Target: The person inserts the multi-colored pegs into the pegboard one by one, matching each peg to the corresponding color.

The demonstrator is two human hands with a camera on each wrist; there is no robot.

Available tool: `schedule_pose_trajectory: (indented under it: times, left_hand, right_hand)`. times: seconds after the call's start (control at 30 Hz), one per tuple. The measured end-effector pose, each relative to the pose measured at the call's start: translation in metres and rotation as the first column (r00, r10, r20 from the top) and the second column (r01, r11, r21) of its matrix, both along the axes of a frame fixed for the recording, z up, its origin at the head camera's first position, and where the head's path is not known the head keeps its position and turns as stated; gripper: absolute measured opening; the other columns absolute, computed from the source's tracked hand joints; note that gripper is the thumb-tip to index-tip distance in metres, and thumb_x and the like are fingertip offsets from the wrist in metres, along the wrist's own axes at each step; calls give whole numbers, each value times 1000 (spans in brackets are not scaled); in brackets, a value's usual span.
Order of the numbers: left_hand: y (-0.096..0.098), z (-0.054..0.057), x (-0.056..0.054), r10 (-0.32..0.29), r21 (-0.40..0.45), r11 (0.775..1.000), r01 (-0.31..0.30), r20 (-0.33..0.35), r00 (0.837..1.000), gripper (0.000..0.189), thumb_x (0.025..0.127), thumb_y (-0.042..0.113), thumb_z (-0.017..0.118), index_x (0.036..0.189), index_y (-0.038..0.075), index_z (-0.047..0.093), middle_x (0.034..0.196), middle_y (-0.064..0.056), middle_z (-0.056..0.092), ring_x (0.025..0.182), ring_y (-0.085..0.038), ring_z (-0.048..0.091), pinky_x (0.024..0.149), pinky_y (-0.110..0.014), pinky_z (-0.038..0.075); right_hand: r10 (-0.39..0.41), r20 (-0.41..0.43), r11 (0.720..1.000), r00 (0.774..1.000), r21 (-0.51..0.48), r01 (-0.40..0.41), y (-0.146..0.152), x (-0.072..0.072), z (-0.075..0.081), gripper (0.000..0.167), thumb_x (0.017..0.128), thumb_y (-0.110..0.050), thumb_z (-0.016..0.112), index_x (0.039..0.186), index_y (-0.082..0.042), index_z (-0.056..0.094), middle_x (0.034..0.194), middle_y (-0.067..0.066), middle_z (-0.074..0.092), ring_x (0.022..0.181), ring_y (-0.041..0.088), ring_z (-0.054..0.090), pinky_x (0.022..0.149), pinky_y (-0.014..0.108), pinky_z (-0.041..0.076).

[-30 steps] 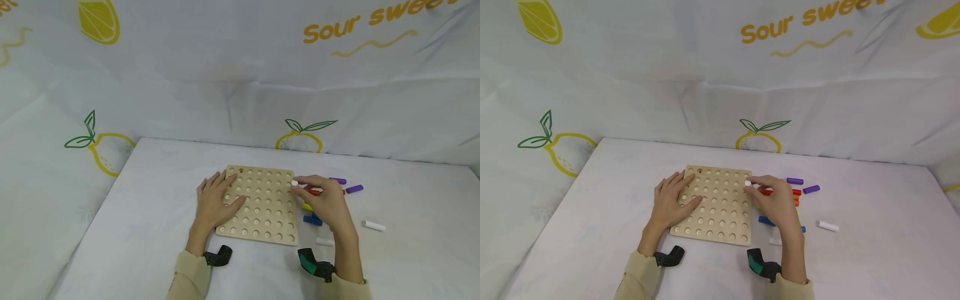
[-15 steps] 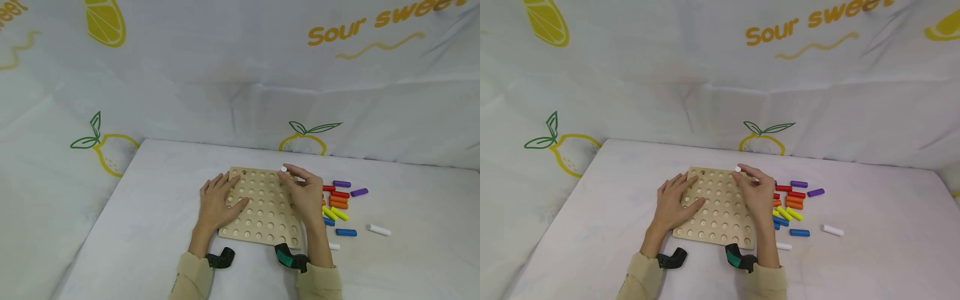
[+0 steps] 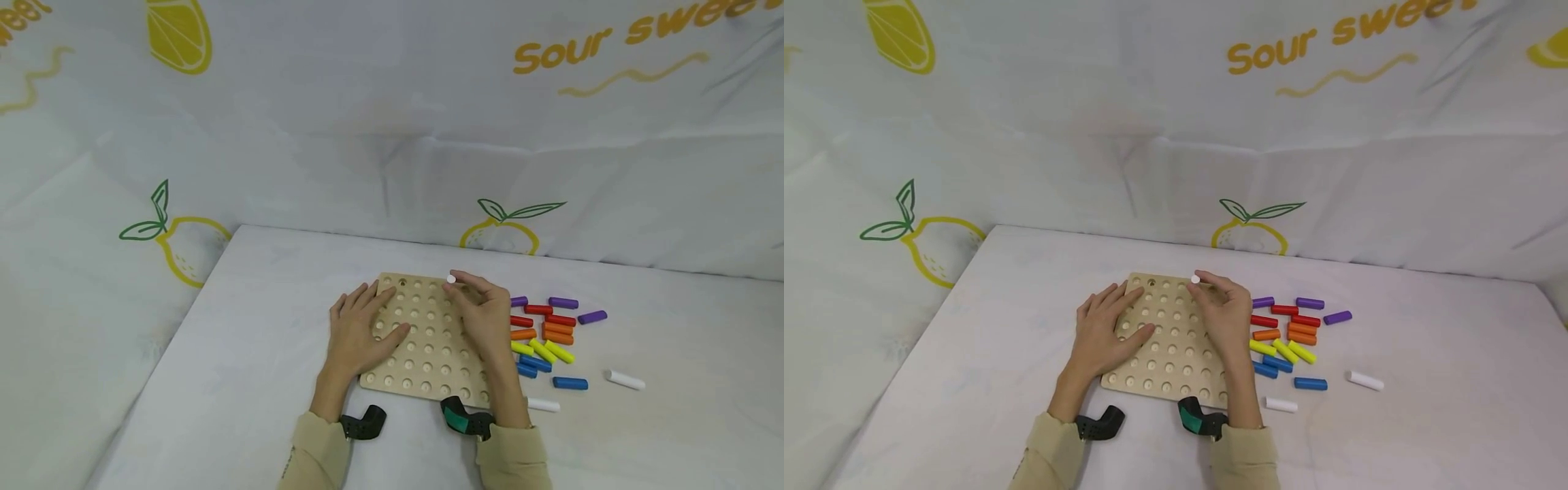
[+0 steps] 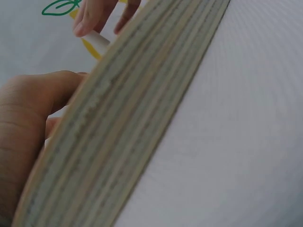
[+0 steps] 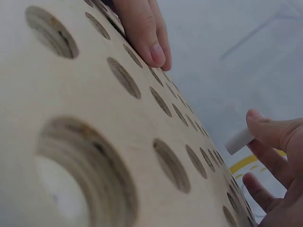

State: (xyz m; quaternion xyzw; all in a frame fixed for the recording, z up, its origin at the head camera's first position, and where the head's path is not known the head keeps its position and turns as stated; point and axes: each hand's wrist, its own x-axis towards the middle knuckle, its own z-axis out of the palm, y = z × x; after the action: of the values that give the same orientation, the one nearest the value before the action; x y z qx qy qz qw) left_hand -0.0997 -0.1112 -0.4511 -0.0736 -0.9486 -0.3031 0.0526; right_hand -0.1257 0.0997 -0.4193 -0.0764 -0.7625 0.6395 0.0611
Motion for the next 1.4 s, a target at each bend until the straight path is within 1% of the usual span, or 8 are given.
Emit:
schedule_pose_trajectory:
  times: [0.13, 0.2, 0.3, 0.47, 0.67, 0.97, 1.2, 1.4]
  left_hand:
    - [1, 1, 0, -4, 4, 1000, 4, 2, 1000, 70, 86, 59, 65, 147, 27, 57, 161, -8, 46, 153, -31, 36, 124, -62, 18]
    - [1, 1, 0, -4, 3, 1000, 4, 5, 1000, 70, 86, 59, 64, 147, 27, 56, 161, -8, 46, 153, -31, 36, 124, -62, 18]
    - [1, 1, 0, -3, 3, 1000, 3, 1, 1000, 69, 86, 59, 64, 147, 27, 57, 161, -9, 46, 153, -31, 37, 123, -62, 19]
    - [0, 0, 1, 1, 2, 1000, -1, 2, 1000, 69, 86, 59, 64, 147, 27, 56, 161, -9, 46, 153, -31, 37, 123, -63, 19]
    - [0, -1, 0, 0, 6, 1000, 0, -8, 1000, 70, 86, 59, 64, 147, 26, 57, 161, -9, 46, 152, -32, 37, 123, -63, 18]
    - [0, 0, 0, -3, 14, 1000, 3, -1, 1000, 70, 86, 58, 65, 147, 26, 57, 161, -9, 46, 152, -32, 37, 124, -63, 18]
    - [1, 0, 1, 0, 10, 1000, -1, 1, 1000, 70, 86, 58, 64, 147, 26, 57, 161, -9, 46, 152, -32, 37, 124, -62, 18]
    - [1, -1, 0, 3, 9, 1000, -4, 4, 1000, 70, 86, 59, 64, 148, 27, 56, 161, -8, 46, 153, -31, 36, 124, -62, 17]
  right_hand:
    - [8, -6, 1000, 1000, 20, -8, 0, 0, -1, 28, 93, -10, 75, 120, -1, 75, 116, 22, 74, 114, 19, 65, 82, 8, 52]
    - [8, -8, 1000, 1000, 28, -8, -1, 0, -2, 28, 93, -10, 75, 120, -1, 75, 117, 22, 74, 116, 21, 65, 85, 6, 51]
    - [5, -7, 999, 1000, 49, -5, -2, 0, -2, 28, 94, -11, 74, 120, -2, 75, 117, 21, 74, 117, 24, 66, 86, 5, 50]
    - [-6, -14, 999, 1000, 51, 7, -2, 0, -2, 28, 94, -11, 74, 121, -3, 75, 116, 21, 74, 112, 24, 67, 82, 5, 52]
    - [-7, -24, 998, 1000, 55, 8, -1, -1, -3, 29, 94, -11, 74, 121, -2, 75, 119, 23, 73, 116, 24, 66, 81, 3, 51]
    - [-9, -20, 998, 1000, 61, 10, -1, 0, -2, 29, 95, -14, 74, 122, -4, 75, 115, 22, 73, 107, 19, 63, 78, 5, 52]
    - [-5, -19, 998, 1000, 66, 6, -2, -1, -3, 29, 95, -12, 73, 122, -5, 75, 113, 21, 73, 100, 15, 63, 80, 6, 53]
    - [-6, -26, 997, 1000, 75, 8, -2, -3, -3, 28, 95, -11, 73, 121, -4, 75, 112, 22, 73, 100, 17, 63, 80, 6, 52]
